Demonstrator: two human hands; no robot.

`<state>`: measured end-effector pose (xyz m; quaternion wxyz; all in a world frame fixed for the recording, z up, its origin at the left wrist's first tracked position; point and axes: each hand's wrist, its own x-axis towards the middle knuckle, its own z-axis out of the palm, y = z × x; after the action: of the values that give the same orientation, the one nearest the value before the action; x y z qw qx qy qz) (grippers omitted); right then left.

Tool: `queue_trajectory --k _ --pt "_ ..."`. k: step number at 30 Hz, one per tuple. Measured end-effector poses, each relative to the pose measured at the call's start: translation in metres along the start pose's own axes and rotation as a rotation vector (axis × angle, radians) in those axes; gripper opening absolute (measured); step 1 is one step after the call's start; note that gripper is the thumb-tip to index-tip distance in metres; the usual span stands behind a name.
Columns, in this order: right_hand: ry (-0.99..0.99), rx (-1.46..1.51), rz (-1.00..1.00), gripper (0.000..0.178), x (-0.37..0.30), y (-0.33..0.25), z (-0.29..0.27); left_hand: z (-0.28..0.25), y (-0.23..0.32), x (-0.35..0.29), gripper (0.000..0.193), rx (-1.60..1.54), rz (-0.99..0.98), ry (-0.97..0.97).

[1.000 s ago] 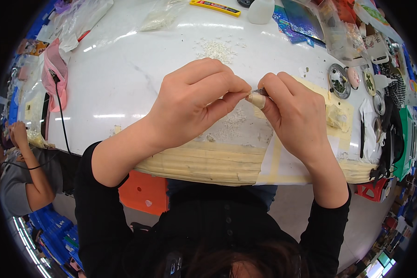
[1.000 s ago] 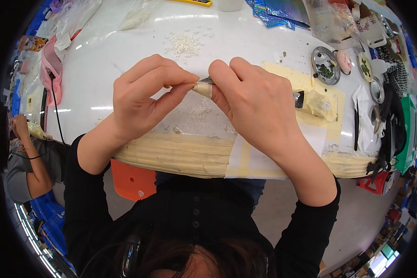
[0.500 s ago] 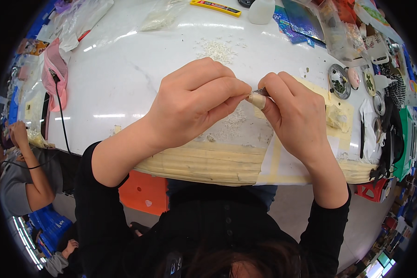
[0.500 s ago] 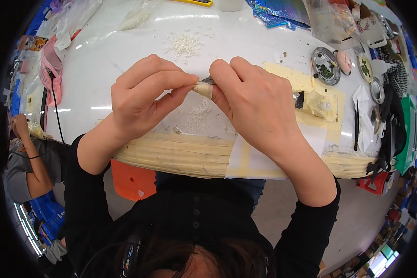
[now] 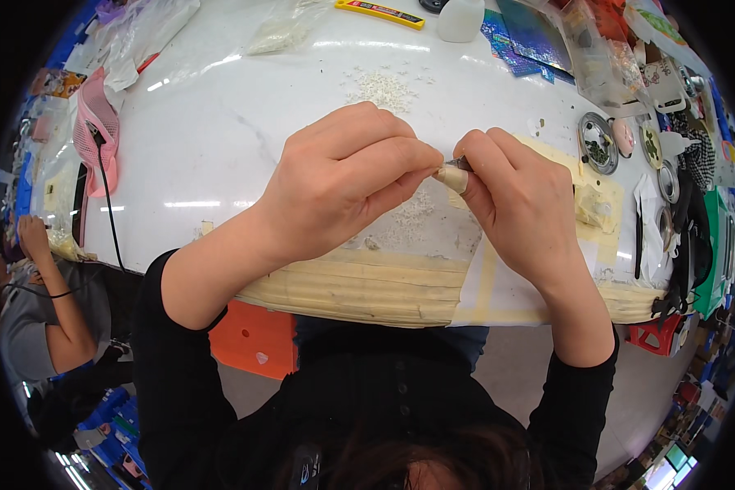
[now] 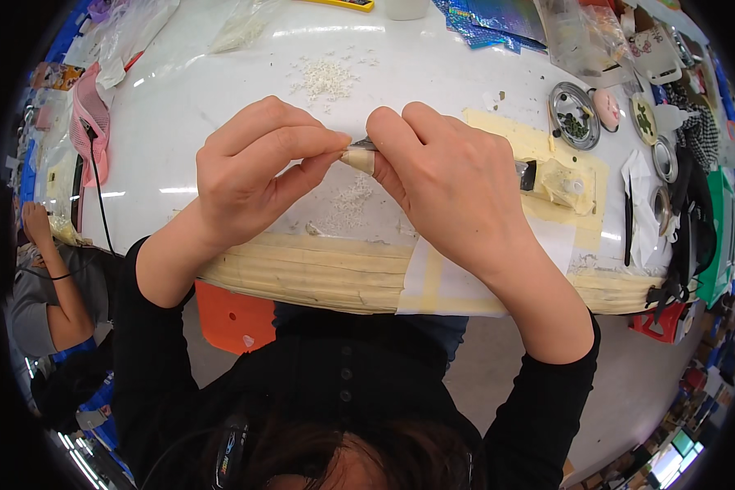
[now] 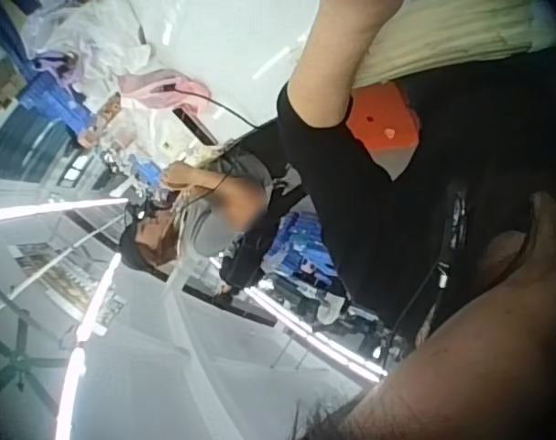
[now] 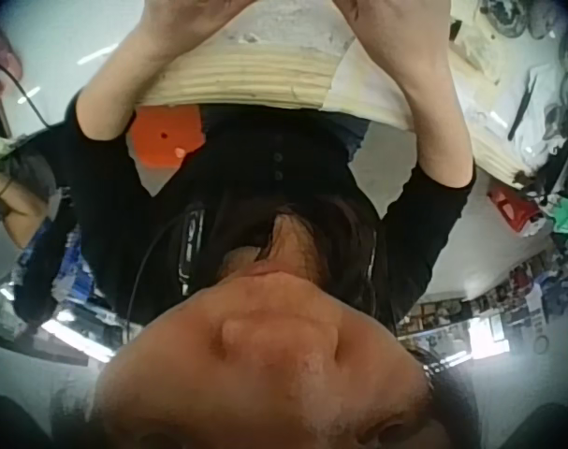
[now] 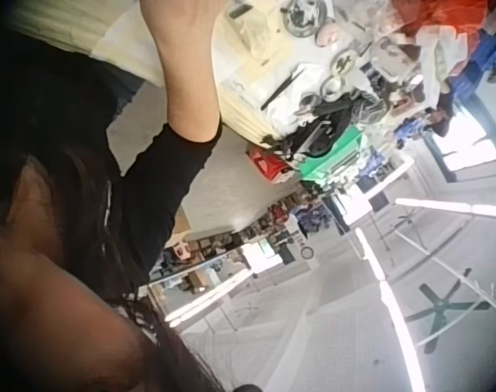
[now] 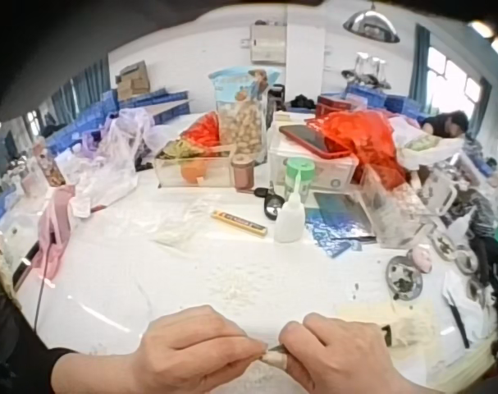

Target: Assembling small toy components using a precision tool at a workbench.

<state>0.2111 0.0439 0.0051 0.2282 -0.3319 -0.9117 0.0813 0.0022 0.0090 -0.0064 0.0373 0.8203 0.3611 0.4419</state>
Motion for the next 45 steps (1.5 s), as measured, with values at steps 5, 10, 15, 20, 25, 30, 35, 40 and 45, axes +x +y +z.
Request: queue_trajectory --k 5,10,15,20,25,30,35,40,45 --pt "0.014 -0.017 -0.042 0.015 0.0005 0.0013 -0.001 -0.0013 0.0006 0.0011 0.024 -0.026 -0.013 -0.02" --pt "0.061 -0.059 -0.091 0.017 0.0017 0.0028 0.0001 -0.0024 0.0009 0.0016 0.025 -0.042 -0.007 -0.026" --pt "0.081 -0.05 -0.095 0.016 0.0022 0.0029 0.0006 -0.0035 0.0018 0.0025 0.025 -0.058 -0.016 -0.032" --pt "0.083 -0.051 -0.091 0.015 0.002 0.0019 0.0003 -0.0035 0.0019 0.0022 0.024 -0.058 -0.013 -0.031" --pt "0.082 -0.05 -0.086 0.015 0.0015 0.0015 0.0002 -0.0032 0.0018 0.0019 0.024 -0.059 -0.01 -0.022" --pt "0.077 -0.053 -0.08 0.016 0.0013 0.001 0.0001 -0.0041 0.0027 0.0026 0.023 -0.077 -0.025 -0.032" --pt "0.081 -0.048 -0.09 0.017 0.0012 -0.0005 -0.0016 -0.006 0.004 0.0041 0.022 -0.095 -0.045 -0.041" --pt "0.094 -0.05 -0.093 0.02 0.0025 0.0026 -0.0016 -0.0062 0.0025 0.0034 0.021 -0.091 -0.061 -0.032" --pt "0.063 -0.015 -0.064 0.027 0.0015 0.0039 -0.0015 -0.0072 0.0043 0.0032 0.018 -0.12 -0.103 -0.075"
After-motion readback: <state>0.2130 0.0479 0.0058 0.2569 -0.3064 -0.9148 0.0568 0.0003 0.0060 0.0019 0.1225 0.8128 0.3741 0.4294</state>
